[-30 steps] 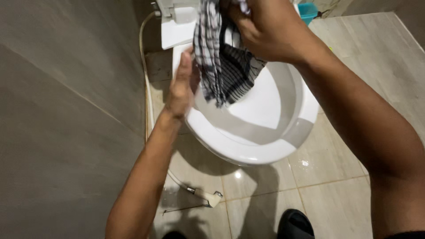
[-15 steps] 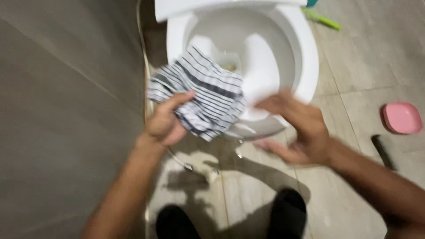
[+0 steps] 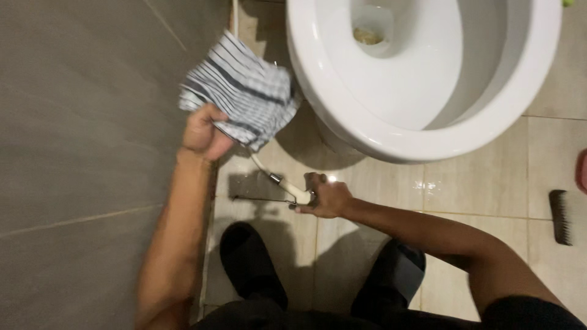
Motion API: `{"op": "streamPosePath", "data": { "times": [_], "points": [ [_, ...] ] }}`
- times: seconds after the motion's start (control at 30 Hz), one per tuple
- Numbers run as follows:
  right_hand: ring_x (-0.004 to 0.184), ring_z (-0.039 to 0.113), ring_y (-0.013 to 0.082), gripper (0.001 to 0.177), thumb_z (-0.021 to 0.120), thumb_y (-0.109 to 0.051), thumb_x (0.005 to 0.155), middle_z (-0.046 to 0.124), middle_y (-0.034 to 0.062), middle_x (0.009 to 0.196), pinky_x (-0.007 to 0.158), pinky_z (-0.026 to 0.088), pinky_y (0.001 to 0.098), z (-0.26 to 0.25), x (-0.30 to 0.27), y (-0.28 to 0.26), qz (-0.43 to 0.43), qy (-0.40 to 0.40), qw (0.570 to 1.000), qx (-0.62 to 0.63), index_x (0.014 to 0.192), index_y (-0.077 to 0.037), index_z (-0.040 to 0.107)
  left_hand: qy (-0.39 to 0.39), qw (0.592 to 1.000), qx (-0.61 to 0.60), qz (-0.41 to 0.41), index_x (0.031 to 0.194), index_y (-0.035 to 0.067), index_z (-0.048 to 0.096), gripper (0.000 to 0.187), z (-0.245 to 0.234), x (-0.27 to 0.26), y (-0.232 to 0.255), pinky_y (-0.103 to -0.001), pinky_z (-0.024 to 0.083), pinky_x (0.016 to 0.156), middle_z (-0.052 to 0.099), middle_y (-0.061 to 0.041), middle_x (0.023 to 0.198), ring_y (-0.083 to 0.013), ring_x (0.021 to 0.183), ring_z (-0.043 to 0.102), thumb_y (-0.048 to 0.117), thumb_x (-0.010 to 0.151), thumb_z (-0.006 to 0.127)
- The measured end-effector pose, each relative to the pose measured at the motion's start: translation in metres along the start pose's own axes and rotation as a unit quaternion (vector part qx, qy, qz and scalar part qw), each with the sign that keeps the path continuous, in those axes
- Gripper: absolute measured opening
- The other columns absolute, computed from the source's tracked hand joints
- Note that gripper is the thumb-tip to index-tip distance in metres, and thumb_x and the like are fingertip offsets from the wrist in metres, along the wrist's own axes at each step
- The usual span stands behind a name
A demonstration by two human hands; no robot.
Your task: The person wipes the exterior and interior surfaces of a white toilet with a cloth and rinses the bowl using a hand-held bidet sprayer.
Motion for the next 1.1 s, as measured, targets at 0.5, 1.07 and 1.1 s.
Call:
{"op": "streamPosePath", "data": {
  "times": [0.5, 1.07, 1.1],
  "points": [
    [0.111, 0.067, 0.0252, 0.075, 0.085, -0.006, 0.073, 0.065, 0.0181, 0.123, 0.091, 0.061, 0.0384, -0.095, -0.012, 0.019, -0.276, 0.260, 0.858, 0.345, 0.136, 0.002, 0.047, 0.270, 0.961, 0.055, 0.003, 0.118, -0.002, 0.059, 0.045, -0.194, 0.002, -0.088, -0.038, 0.054, 0.098, 0.065, -0.009, 0.111, -0.0237, 0.107, 0.064, -0.008, 0.075, 0.049],
    [0.099, 0.060, 0.0121, 0.091, 0.084, -0.025, 0.093, 0.061, 0.0051, 0.110, 0.089, 0.055, 0.0278, -0.223, -0.161, -0.141, -0.512, 0.415, 0.568, 0.493, 0.162, -0.001, 0.030, 0.296, 0.936, 0.068, 0.178, 0.090, 0.003, 0.057, 0.012, -0.114, -0.008, 0.036, -0.040, 0.048, 0.109, 0.062, -0.008, 0.110, -0.0221, 0.110, 0.061, 0.002, 0.079, 0.053],
    [0.096, 0.061, 0.0135, 0.089, 0.087, -0.018, 0.092, 0.061, 0.0055, 0.104, 0.086, 0.057, 0.0294, -0.234, -0.183, -0.135, -0.492, 0.433, 0.557, 0.510, 0.161, 0.001, 0.034, 0.271, 0.941, 0.069, 0.189, 0.096, 0.002, 0.056, 0.018, -0.095, -0.007, 0.042, -0.040, 0.047, 0.111, 0.061, -0.008, 0.113, -0.0228, 0.113, 0.060, 0.001, 0.079, 0.052]
  ]
}}
Point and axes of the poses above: each hand's wrist, its own x-axis towards the middle knuckle, its own z-axis out of the palm, y = z × x, the point moved 10 cm from there along x, towards the middle knuckle
